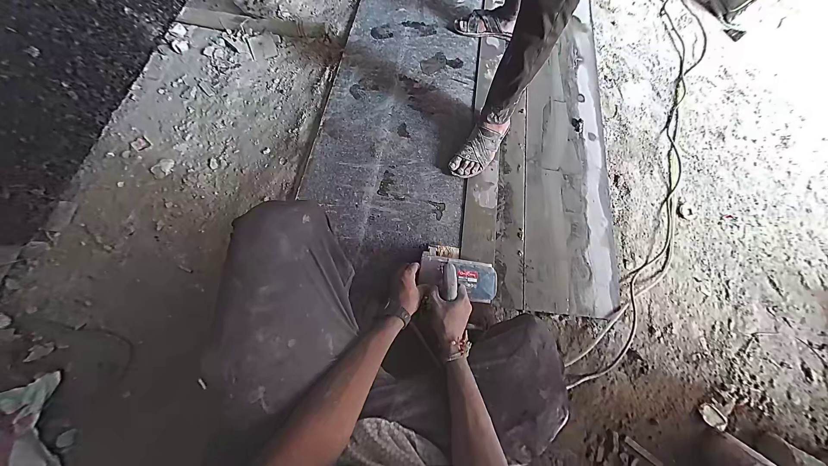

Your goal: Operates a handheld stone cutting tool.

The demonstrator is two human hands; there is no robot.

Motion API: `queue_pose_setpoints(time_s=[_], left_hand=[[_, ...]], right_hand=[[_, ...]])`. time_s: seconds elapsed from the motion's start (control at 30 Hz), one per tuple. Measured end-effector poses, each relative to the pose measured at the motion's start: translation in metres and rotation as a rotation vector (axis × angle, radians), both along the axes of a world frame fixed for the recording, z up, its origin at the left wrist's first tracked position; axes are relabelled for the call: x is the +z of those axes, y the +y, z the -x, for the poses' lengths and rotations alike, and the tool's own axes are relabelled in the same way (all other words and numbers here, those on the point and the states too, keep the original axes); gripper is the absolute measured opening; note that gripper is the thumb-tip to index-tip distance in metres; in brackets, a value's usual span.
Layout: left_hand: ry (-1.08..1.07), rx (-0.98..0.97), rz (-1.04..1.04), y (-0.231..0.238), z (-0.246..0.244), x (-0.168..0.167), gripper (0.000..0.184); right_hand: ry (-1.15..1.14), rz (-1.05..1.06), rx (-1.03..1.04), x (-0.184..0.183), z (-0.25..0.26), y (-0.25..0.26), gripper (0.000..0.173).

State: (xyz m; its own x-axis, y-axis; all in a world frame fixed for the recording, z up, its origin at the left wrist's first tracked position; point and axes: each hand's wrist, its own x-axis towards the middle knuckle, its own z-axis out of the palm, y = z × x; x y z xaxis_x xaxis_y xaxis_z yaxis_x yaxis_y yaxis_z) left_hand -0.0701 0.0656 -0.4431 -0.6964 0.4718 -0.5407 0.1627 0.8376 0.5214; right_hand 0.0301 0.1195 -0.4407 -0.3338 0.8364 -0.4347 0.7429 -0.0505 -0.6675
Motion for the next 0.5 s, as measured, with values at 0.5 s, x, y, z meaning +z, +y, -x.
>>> queue_pose_setpoints(time_s=[0.5], left_hand=[[0.026,-0.008,0.003,0.0083,0.0064,0.0019,0.051]], right_hand=[[0.03,0.025,0.042,0.0005,0.006,0.0094,0.035]])
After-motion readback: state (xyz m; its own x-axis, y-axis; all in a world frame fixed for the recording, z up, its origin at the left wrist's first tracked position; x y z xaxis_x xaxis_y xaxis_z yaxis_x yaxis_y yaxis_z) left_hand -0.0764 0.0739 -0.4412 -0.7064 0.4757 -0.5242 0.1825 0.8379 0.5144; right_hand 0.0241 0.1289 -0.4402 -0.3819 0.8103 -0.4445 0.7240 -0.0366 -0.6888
